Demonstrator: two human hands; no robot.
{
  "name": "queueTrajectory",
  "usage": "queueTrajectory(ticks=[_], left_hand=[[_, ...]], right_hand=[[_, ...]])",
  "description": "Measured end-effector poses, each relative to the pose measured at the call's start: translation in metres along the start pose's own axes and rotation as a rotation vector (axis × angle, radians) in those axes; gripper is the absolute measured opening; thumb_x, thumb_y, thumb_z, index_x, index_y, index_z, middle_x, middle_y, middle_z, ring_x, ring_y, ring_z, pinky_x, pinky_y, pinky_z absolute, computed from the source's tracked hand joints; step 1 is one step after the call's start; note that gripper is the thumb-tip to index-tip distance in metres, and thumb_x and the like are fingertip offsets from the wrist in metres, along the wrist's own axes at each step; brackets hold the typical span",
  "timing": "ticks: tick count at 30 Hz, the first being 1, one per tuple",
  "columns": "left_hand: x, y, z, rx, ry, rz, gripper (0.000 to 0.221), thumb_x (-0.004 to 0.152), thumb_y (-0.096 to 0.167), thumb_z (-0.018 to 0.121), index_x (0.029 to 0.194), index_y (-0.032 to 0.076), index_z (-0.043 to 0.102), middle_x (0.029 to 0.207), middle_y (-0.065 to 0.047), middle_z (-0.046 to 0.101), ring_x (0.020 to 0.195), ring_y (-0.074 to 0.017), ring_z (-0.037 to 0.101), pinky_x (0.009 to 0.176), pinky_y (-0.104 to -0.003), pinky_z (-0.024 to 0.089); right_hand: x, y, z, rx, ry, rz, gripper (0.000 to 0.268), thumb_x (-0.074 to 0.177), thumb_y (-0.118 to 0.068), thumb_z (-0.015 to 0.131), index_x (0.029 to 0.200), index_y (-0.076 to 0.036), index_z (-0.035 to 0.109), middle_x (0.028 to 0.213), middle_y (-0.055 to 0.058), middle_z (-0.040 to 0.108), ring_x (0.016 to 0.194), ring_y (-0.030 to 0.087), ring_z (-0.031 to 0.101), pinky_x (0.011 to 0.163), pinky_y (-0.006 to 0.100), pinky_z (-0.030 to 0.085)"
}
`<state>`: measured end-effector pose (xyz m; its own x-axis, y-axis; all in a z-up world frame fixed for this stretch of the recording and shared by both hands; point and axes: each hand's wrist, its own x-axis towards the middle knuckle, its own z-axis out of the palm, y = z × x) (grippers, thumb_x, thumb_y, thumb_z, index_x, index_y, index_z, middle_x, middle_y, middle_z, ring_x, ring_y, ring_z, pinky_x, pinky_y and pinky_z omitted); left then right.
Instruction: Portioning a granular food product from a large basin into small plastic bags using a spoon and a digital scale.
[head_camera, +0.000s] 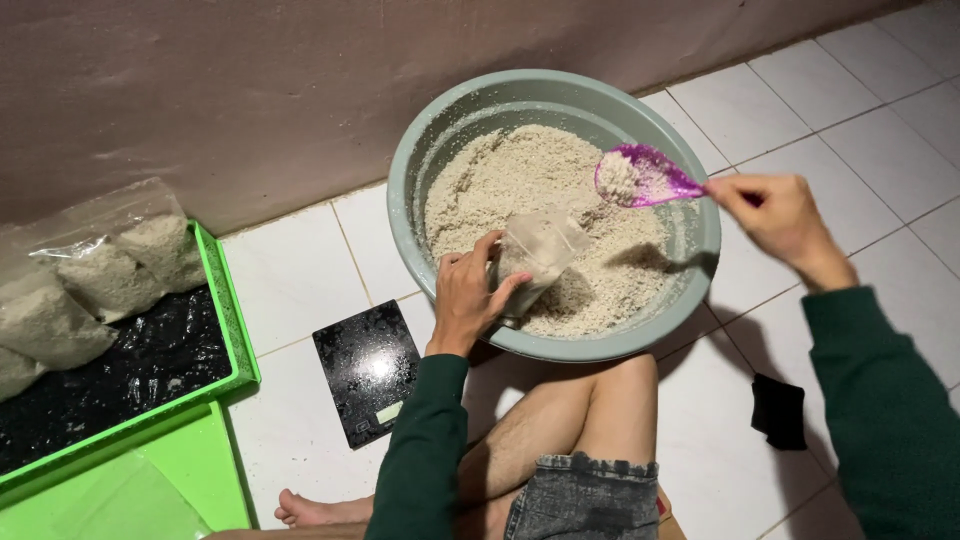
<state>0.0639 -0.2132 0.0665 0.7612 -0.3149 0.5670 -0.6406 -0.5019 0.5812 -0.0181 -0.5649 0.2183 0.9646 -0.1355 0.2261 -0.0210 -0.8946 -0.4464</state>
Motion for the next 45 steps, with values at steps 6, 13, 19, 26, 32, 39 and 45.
queueTrajectory(ticks=[6, 13, 19, 26, 32, 39, 45], left_hand=[[-0.001, -0.001, 0.001, -0.008, -0.019, -0.007, 0.07, 0.079, 0.048, 0.077, 0.133, 0.01, 0.053, 0.093, -0.012, 0.077, 0.073, -0.0211, 0.068, 0.087, -0.036, 0.042], [0.001, -0.001, -0.009, -0.103, -0.01, 0.022, 0.056, 0.091, 0.047, 0.065, 0.13, 0.008, 0.053, 0.098, -0.014, 0.075, 0.092, -0.0282, 0.073, 0.09, -0.041, 0.045], [-0.002, -0.023, 0.008, -0.174, 0.075, -0.064, 0.028, 0.095, 0.029, 0.065, 0.118, 0.014, 0.063, 0.101, -0.005, 0.072, 0.096, -0.025, 0.07, 0.087, -0.037, 0.046], [0.005, -0.027, 0.002, -0.403, 0.211, -0.162, 0.009, 0.082, 0.022, 0.08, 0.086, 0.018, 0.075, 0.082, -0.002, 0.075, 0.083, -0.0251, 0.071, 0.077, -0.033, 0.054], [-0.002, -0.009, -0.015, -0.251, 0.277, -0.091, 0.007, 0.08, 0.019, 0.08, 0.08, 0.017, 0.074, 0.076, -0.004, 0.072, 0.079, -0.029, 0.068, 0.078, -0.039, 0.052], [0.013, -0.01, -0.024, -0.229, 0.268, -0.102, 0.009, 0.08, 0.02, 0.081, 0.078, 0.019, 0.072, 0.077, 0.002, 0.073, 0.076, -0.0231, 0.068, 0.073, -0.035, 0.051], [0.044, 0.037, -0.097, -0.3, 0.353, -0.05, 0.007, 0.085, 0.015, 0.077, 0.083, 0.016, 0.071, 0.077, -0.001, 0.072, 0.073, -0.0237, 0.07, 0.07, -0.033, 0.051]], right_hand=[[-0.036, -0.005, 0.037, -0.954, 0.213, -0.467, 0.018, 0.098, -0.042, 0.066, 0.093, -0.029, 0.077, 0.06, -0.007, 0.056, 0.046, 0.008, 0.05, 0.044, 0.022, 0.037], [-0.036, 0.025, 0.078, -0.774, -0.086, -0.124, 0.027, 0.094, -0.04, 0.055, 0.1, -0.029, 0.079, 0.088, 0.004, 0.075, 0.09, 0.024, 0.072, 0.08, 0.036, 0.056], [-0.04, -0.051, 0.113, -0.06, -0.046, -0.258, 0.035, 0.087, -0.031, 0.069, 0.12, -0.018, 0.071, 0.114, 0.017, 0.066, 0.11, 0.039, 0.061, 0.091, 0.048, 0.046], [-0.033, -0.084, 0.171, 0.433, 0.231, -0.194, 0.015, 0.076, -0.013, 0.084, 0.088, -0.016, 0.075, 0.081, 0.003, 0.074, 0.076, 0.019, 0.07, 0.074, 0.031, 0.054], [-0.044, -0.095, 0.165, 0.333, 0.267, -0.204, 0.017, 0.072, -0.009, 0.084, 0.083, -0.02, 0.076, 0.074, 0.0, 0.072, 0.067, 0.018, 0.069, 0.064, 0.03, 0.054], [-0.026, -0.103, 0.143, 0.337, 0.311, -0.22, 0.014, 0.077, -0.009, 0.081, 0.084, -0.021, 0.077, 0.075, 0.0, 0.072, 0.073, 0.02, 0.07, 0.066, 0.029, 0.056], [-0.013, -0.164, 0.107, 0.546, 0.405, -0.228, 0.007, 0.088, -0.014, 0.082, 0.089, -0.012, 0.075, 0.076, 0.005, 0.07, 0.071, 0.011, 0.066, 0.065, 0.025, 0.054]])
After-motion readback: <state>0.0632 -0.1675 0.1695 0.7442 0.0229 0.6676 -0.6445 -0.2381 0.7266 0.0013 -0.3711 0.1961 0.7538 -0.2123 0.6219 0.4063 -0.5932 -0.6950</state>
